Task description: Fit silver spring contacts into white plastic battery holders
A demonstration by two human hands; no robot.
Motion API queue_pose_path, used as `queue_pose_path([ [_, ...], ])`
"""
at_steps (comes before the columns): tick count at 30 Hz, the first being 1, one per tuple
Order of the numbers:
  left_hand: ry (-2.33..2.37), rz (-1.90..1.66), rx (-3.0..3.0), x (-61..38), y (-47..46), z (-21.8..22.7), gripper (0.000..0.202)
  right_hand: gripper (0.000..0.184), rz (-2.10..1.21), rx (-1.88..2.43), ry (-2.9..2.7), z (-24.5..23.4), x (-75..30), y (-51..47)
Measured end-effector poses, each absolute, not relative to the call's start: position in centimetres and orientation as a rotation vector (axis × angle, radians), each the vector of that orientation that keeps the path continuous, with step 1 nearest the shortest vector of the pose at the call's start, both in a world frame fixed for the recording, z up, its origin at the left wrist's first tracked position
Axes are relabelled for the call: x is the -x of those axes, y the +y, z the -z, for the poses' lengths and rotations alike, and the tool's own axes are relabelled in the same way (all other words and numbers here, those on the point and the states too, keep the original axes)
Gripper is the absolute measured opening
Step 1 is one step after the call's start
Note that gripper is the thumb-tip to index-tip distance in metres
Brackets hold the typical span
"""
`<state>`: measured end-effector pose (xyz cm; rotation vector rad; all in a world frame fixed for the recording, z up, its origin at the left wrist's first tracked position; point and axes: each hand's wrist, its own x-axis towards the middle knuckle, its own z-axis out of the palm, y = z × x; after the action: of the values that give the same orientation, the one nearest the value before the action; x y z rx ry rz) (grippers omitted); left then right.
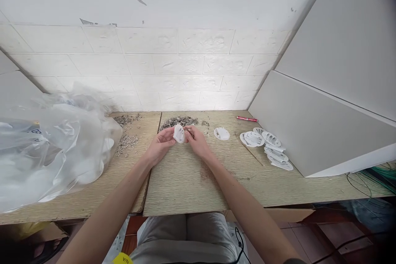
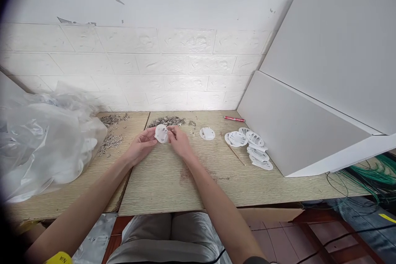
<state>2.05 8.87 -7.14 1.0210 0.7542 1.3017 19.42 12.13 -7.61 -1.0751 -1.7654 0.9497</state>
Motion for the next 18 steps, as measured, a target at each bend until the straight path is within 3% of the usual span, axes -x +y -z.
queue_pose_path([
  [4, 0.811, -1.290, -1.067, -2.59, 8.42, 6.84, 0.034, 0.019, -0.938, 1.106, -1.710, 7.61, -19.21, 11.84],
  [10, 1.101, -1.339, -1.242, -2.76, 8.40, 7.27, 0.042, 0.019, -0.610, 1.051, -1.987, 7.37, -19.21, 11.52],
  [14, 1.179, -1.481, -1.321, -2.55, 8.67, 7.46, 0.034, 0.039, -0.524, 1.030, -2.010, 7.46, -19.55, 11.96],
  [18, 1.148, -1.600, -1.474, -2.88, 8.69, 7.55, 0.023, 0.049, -0.683, 0.944, -1.865, 7.23, -19.61, 11.74],
])
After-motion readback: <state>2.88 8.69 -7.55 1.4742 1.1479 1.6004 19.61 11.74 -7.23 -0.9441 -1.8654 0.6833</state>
